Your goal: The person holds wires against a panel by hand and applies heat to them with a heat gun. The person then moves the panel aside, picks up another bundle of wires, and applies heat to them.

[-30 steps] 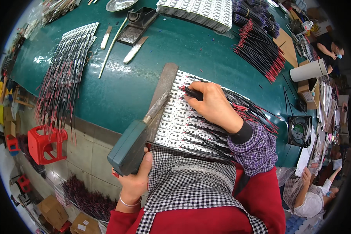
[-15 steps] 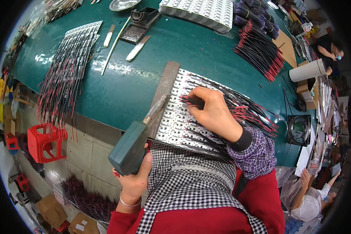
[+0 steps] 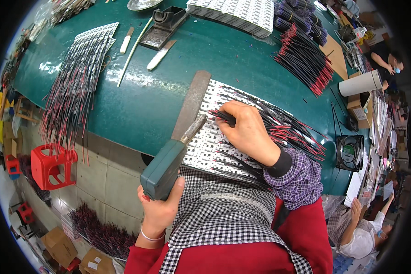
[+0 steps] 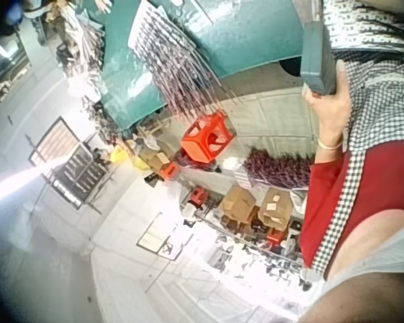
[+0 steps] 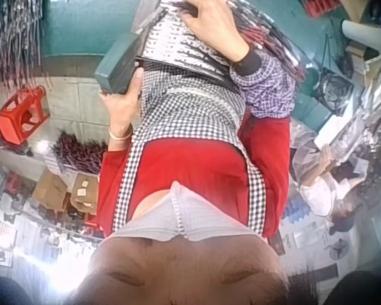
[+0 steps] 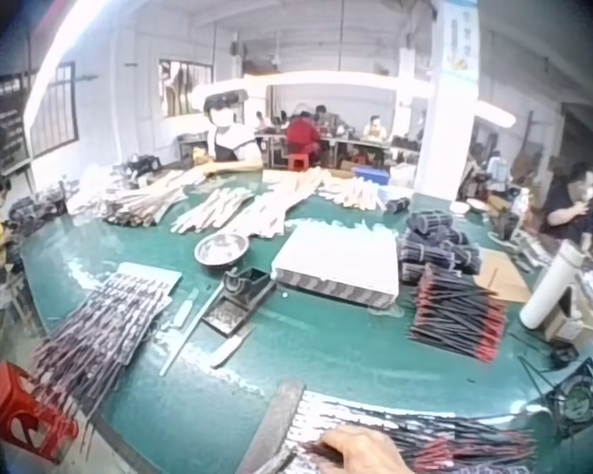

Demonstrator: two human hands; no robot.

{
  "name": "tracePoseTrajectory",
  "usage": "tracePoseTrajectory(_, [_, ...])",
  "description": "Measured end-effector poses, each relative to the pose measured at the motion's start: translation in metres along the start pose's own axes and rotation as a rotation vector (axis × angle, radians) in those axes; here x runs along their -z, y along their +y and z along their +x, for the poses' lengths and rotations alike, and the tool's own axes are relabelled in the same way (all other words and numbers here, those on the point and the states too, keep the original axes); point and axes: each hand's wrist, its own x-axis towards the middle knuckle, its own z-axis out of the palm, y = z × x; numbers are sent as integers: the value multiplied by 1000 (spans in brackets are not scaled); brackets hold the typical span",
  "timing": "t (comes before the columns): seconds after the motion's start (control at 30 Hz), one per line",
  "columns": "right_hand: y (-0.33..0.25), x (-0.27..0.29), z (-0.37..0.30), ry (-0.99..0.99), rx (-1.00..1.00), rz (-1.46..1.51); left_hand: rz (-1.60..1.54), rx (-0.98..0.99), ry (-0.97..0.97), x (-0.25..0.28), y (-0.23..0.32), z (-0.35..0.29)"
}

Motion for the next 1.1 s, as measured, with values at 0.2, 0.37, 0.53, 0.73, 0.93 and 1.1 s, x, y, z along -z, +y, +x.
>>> tracePoseTrajectory(0.2, [0,1,0,-2,-7,-13,15,26,-4,-1,3,0])
tracePoseTrajectory(0.37, [0,0,1,-2,3,-21,-5,53,43,-2,6,-2])
tracePoseTrajectory(0.53, [2,-1,2,29,11,9,-24,48,86,2,4,-5])
tracePoseTrajectory(0.73, [8,6,9,-52,-15,44,26,-23,1,2,0,-4])
tracePoseTrajectory(0.93, [6,0,6,-3,25,53,53,-49,-26,5,-6,-4])
tracePoseTrajectory(1.1, [4,1,3,1,33,24,59,-82,1,9,-7,-10])
